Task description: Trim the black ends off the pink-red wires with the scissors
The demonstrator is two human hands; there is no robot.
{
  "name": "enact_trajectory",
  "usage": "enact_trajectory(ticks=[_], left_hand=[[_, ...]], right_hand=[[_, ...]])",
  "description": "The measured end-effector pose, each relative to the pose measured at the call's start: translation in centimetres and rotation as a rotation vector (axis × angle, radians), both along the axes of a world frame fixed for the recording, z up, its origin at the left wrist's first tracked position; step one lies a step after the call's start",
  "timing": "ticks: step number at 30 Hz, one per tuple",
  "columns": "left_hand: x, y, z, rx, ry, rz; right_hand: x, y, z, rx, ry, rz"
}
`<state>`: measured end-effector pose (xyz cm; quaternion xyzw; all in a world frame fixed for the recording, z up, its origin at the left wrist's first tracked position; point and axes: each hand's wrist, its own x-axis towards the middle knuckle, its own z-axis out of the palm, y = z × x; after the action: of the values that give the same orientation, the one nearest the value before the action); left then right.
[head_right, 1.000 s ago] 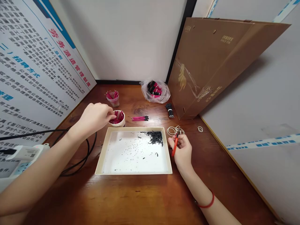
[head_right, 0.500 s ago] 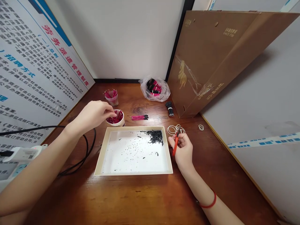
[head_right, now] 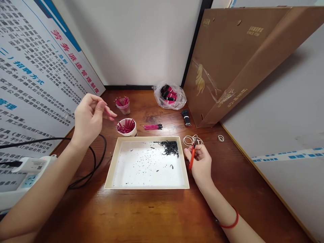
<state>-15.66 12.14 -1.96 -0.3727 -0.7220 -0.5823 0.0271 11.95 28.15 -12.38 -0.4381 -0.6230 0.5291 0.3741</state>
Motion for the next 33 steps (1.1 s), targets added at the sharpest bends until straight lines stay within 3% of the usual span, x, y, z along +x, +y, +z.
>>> enact_trajectory(ticks=[4,9,12,16,23,29,33], left_hand=[[-0.4,0.3,-0.3,0.096,-0.142,-0.046],[0.1,0.2,-1.1,-0.109,-0.304,-0.153],[0.7,-0.1,-1.1,-0.312,-0.161,-0.159],[0.9,-0.2,-0.7,-0.606,0.109,-0.054],[0.4,-0.3,-0.5,-0.840,0.365,-0.068],[-0.4,0.3,-1.1,-0.723,0.324,-0.050],[-0.3,0.0,-0.5,-0.565,0.370,0.027]], right_hand=[[0.0,0.0,0.1,0.007,-0.003,0.010],[0.0,0.1,0.1,0.019,-0.007,0.018],[0.0,0.1,0.0,0.025,-0.012,0.022],[0.1,0.2,-0.1,0.043,-0.020,0.031],[0.2,0.2,0.0,0.066,-0.020,0.048],[0.0,0.1,0.0,0.052,-0.016,0.046],[0.3,0.2,0.9,0.050,-0.002,0.000]])
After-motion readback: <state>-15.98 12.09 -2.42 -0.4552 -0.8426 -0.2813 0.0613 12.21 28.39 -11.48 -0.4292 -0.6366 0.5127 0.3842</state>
